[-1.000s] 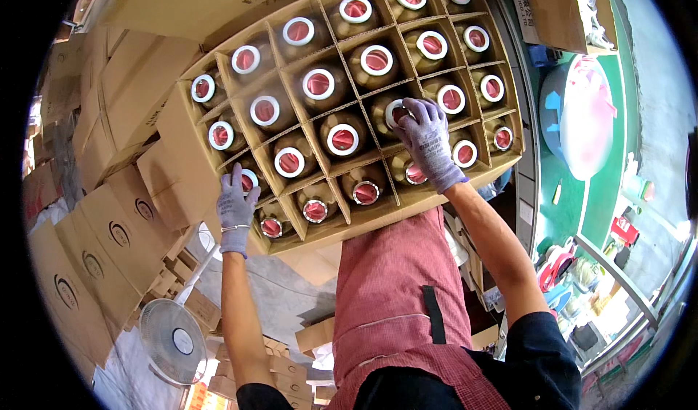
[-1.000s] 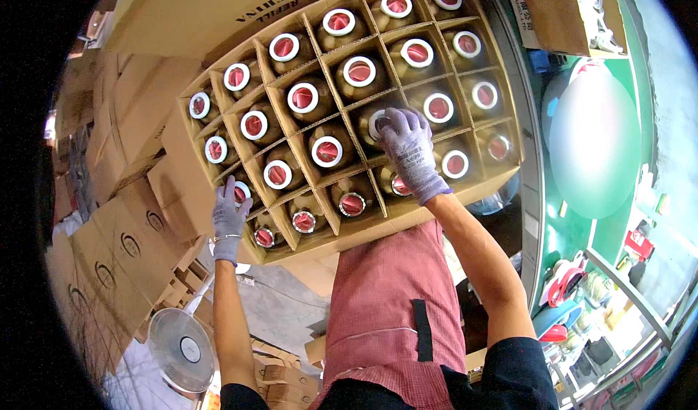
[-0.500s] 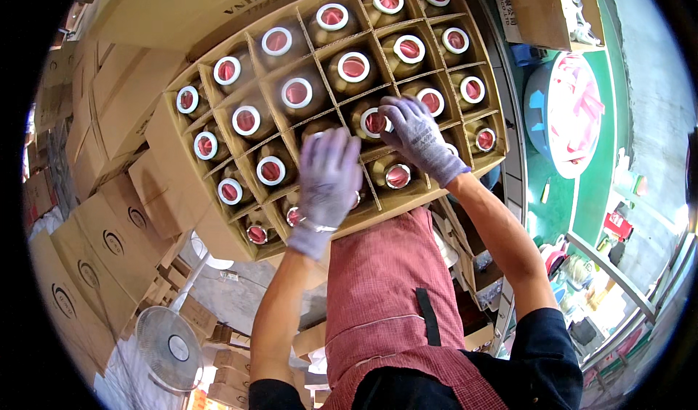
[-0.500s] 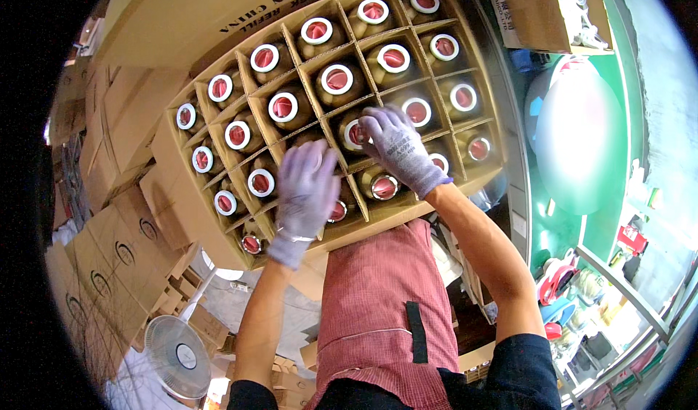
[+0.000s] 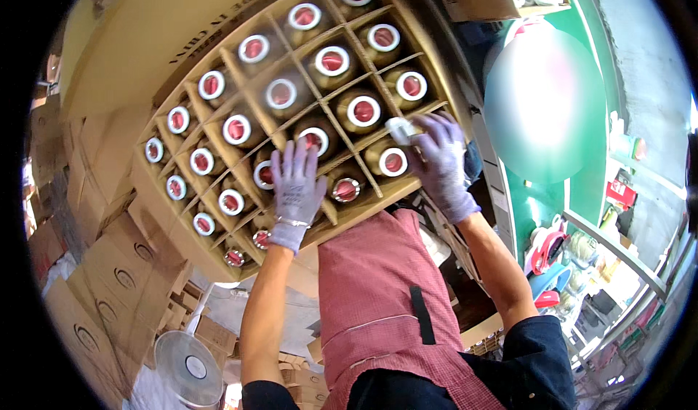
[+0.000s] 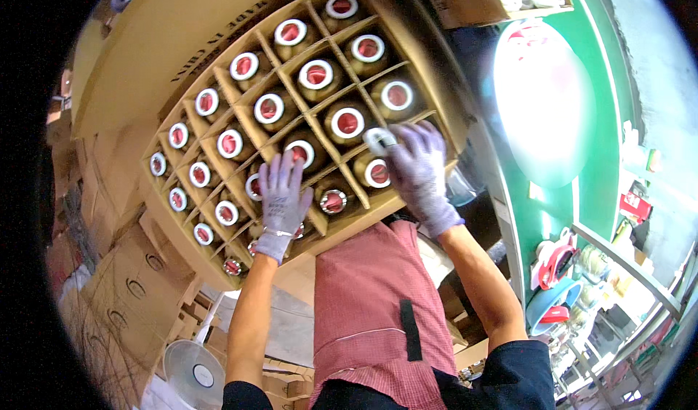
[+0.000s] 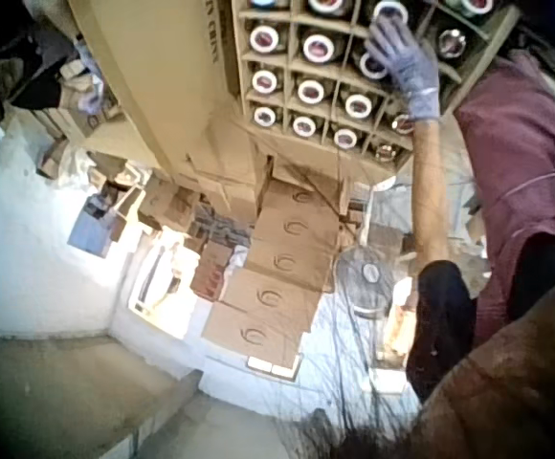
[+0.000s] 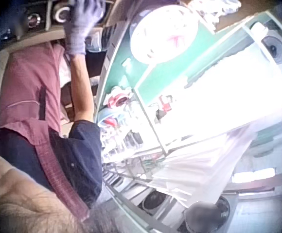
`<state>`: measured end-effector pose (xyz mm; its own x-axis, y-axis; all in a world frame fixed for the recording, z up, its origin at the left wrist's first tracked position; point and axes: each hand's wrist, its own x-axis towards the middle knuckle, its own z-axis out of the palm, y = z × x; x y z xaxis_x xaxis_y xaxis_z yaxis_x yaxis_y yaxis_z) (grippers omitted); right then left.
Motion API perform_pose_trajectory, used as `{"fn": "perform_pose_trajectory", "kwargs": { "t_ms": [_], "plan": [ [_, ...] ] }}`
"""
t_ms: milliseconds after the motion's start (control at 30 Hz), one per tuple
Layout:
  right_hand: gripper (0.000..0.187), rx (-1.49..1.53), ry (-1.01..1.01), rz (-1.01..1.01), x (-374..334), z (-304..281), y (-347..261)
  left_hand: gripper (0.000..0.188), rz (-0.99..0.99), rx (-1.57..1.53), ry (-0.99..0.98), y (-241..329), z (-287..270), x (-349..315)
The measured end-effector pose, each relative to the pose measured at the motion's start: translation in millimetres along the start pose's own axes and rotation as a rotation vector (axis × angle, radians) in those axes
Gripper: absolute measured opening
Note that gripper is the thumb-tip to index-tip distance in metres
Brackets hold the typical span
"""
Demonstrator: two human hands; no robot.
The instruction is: The person unpacks pink mugs from a cardboard box, removes them from plastic bags, and assembles them by attaching lids and handles. The person then places the assembled mugs into a larger box with dividers.
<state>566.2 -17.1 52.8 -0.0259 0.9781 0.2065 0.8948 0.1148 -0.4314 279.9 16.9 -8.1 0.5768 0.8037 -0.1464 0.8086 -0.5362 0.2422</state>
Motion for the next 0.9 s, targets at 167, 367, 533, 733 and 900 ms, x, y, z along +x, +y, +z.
{"fn": "perform_pose_trajectory", "kwargs": {
  "t_ms": [167,367,533,733,900],
  "plan": [
    [0.021,-0.387,-0.086,0.079,-44,-3,83,0.06,-0.056,0.008,0.107,38,-22,3],
    [0.029,-0.252,-0.184,0.013,-69,9,79,0.055,0.058,-0.136,0.16,85,-33,16],
    [0.031,-0.095,-0.279,0.113,-77,11,83,0.056,0.242,-0.243,0.107,140,-17,55],
    [0.034,0.501,-0.316,0.367,-59,-31,97,0.066,0.372,-0.136,-0.117,173,45,78],
    [0.031,0.358,0.168,0.374,18,-103,137,0.066,0.362,0.03,-0.165,184,32,80]
  ]
}}
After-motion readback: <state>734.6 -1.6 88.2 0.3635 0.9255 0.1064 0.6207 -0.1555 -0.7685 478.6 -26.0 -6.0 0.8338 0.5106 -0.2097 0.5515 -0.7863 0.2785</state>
